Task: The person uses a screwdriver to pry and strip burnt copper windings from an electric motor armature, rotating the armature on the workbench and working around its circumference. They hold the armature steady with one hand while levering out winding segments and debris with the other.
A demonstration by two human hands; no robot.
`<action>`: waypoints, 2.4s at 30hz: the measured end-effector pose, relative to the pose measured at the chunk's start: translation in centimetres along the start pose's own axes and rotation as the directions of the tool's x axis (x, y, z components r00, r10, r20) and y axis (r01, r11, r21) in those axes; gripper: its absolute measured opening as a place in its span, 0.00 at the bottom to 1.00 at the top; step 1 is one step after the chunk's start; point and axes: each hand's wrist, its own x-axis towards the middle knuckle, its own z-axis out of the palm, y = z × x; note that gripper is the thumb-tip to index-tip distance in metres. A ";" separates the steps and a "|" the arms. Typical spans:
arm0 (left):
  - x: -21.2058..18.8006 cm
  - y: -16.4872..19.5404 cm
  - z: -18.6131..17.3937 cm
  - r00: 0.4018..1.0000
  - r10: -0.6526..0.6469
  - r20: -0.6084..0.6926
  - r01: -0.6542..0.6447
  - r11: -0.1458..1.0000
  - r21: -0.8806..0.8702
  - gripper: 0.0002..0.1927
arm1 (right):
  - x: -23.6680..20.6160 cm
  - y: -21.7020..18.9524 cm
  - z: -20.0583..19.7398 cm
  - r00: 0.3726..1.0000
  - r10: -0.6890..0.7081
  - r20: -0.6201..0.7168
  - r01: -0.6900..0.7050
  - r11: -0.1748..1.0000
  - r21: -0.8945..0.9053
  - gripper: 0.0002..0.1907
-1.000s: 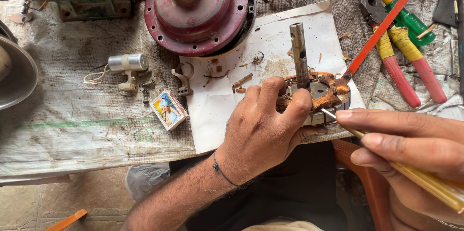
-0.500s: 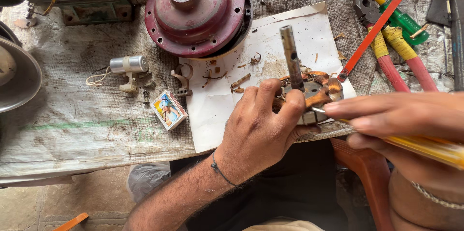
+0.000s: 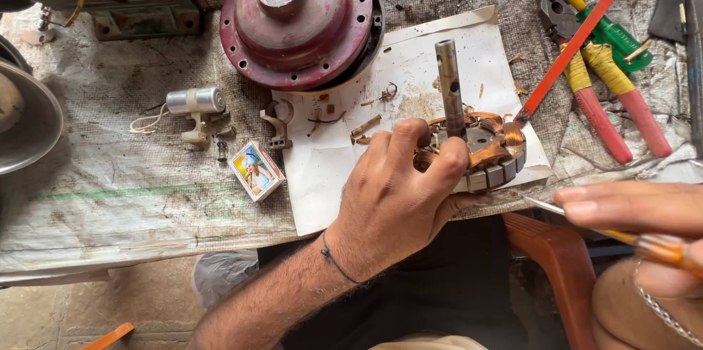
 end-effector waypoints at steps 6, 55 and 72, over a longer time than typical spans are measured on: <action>0.0 0.0 -0.2 1.000 0.004 0.018 -0.004 1.000 0.030 0.30 | 2.3 -1.9 2.0 0.973 -0.136 -0.187 0.130 0.991 -0.043 0.24; -0.1 0.5 0.4 0.998 0.053 -0.046 -0.048 0.995 0.093 0.27 | -3.4 -0.9 6.1 0.838 0.063 -0.542 -0.220 0.948 -0.229 0.22; -0.1 0.0 -0.6 1.000 -0.014 -0.001 0.014 0.999 0.048 0.28 | 2.9 -5.0 5.8 0.808 0.186 -0.558 -0.255 0.966 -0.047 0.18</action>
